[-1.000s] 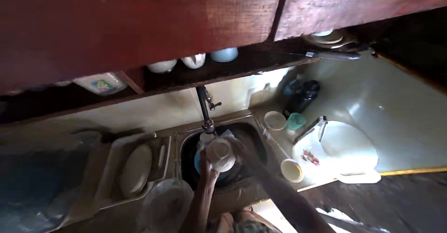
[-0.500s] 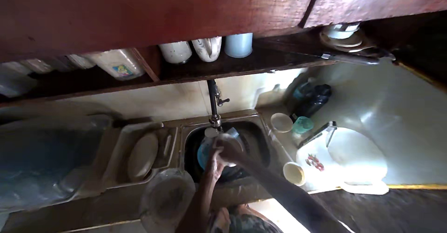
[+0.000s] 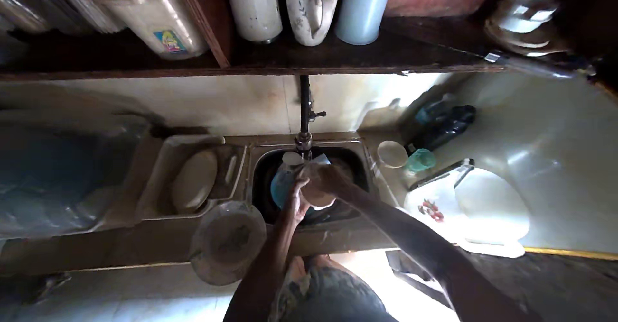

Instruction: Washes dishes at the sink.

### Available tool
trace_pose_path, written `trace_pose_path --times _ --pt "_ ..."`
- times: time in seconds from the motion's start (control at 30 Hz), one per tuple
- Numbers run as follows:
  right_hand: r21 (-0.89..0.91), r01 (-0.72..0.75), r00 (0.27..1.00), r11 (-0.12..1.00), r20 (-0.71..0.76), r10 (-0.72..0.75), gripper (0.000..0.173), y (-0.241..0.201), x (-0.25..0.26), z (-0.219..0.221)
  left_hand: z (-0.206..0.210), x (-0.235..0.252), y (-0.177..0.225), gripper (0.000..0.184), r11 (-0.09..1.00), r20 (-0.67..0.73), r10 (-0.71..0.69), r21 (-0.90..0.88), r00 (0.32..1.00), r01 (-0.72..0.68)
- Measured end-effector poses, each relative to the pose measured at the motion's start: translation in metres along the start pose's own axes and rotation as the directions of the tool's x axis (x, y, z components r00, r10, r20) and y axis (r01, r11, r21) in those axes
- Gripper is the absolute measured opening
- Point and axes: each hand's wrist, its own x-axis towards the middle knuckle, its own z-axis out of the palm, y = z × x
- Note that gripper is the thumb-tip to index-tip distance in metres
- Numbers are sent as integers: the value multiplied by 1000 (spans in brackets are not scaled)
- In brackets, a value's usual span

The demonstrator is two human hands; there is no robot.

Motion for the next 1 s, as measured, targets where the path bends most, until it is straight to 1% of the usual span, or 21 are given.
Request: trace_pose_path --times 0.07,0.1,0.13,0.17,0.23,0.27,0.33,0.4,0.43,0.47,0.53,0.6,0.67,0.7,0.73,0.8,0.83,0.87,0.9,0.93,1.0 --pt "263 87 983 961 -178 -40 36 -6 3 4 5 6 4 36 999 -10 12 -33 1000 -12" --pt "335 169 974 927 -202 -105 35 -10 -2 9 3 7 10 36 999 -23 39 9 999 -39" --pt "325 233 967 917 -178 -182 36 -12 -11 14 -1 8 17 35 996 -49 58 75 997 -55" --pt "246 225 974 943 -82 -210 36 -12 -17 12 -7 9 25 34 990 -55 62 132 997 -54" --pt "-22 93 992 995 85 -91 41 -13 -17 -1 -14 10 25 37 982 -16 39 186 999 -36" --pt "-75 20 998 997 66 -16 41 -11 -11 -4 -12 10 17 41 984 15 22 177 1000 -24" --pt "17 6 993 1000 -115 -4 36 -14 -2 -10 -3 16 10 41 996 36 7 92 999 -11" --pt "200 153 962 968 -255 -99 31 -17 4 0 1 18 21 35 994 -12 17 107 1000 -16" --pt "200 189 969 961 -196 -150 32 -21 0 4 -5 19 28 33 988 -41 24 157 999 -17" --pt "133 201 979 970 -63 -194 36 -20 -5 6 -15 20 33 33 978 -58 22 207 998 -10" --pt "-107 185 980 977 89 -176 37 -17 -2 4 -23 18 37 37 965 -63 -18 259 998 34" --pt "-99 89 996 991 -15 -91 35 -15 7 1 -17 12 28 40 981 -17 -65 183 998 67" --pt "64 169 958 984 -246 -148 31 -20 13 3 -10 13 29 37 994 -2 -67 86 998 67" --pt "138 244 936 960 -292 -196 31 -26 13 4 -13 15 35 37 994 3 -49 101 999 48" --pt "162 274 946 948 -223 -236 34 -30 10 5 -19 17 41 36 988 -11 -40 149 999 41" --pt "71 298 949 952 82 -304 38 -32 1 1 -35 18 51 36 964 -79 -79 249 994 96" --pt "-50 280 941 959 210 -264 38 -36 -1 -6 -38 16 54 37 957 -106 -103 259 989 127" --pt "-125 239 945 963 257 -202 40 -44 -3 -14 -37 15 52 38 956 -116 -125 250 985 151" --pt "-125 222 959 967 209 -193 41 -49 -3 -17 -36 15 48 39 959 -106 -143 232 984 165" --pt "-55 270 958 961 113 -263 41 -39 3 -11 -33 16 44 39 963 -93 -153 209 984 170" --pt "141 418 908 898 -32 -418 40 -22 17 9 -28 19 43 40 971 -90 -173 150 981 185"
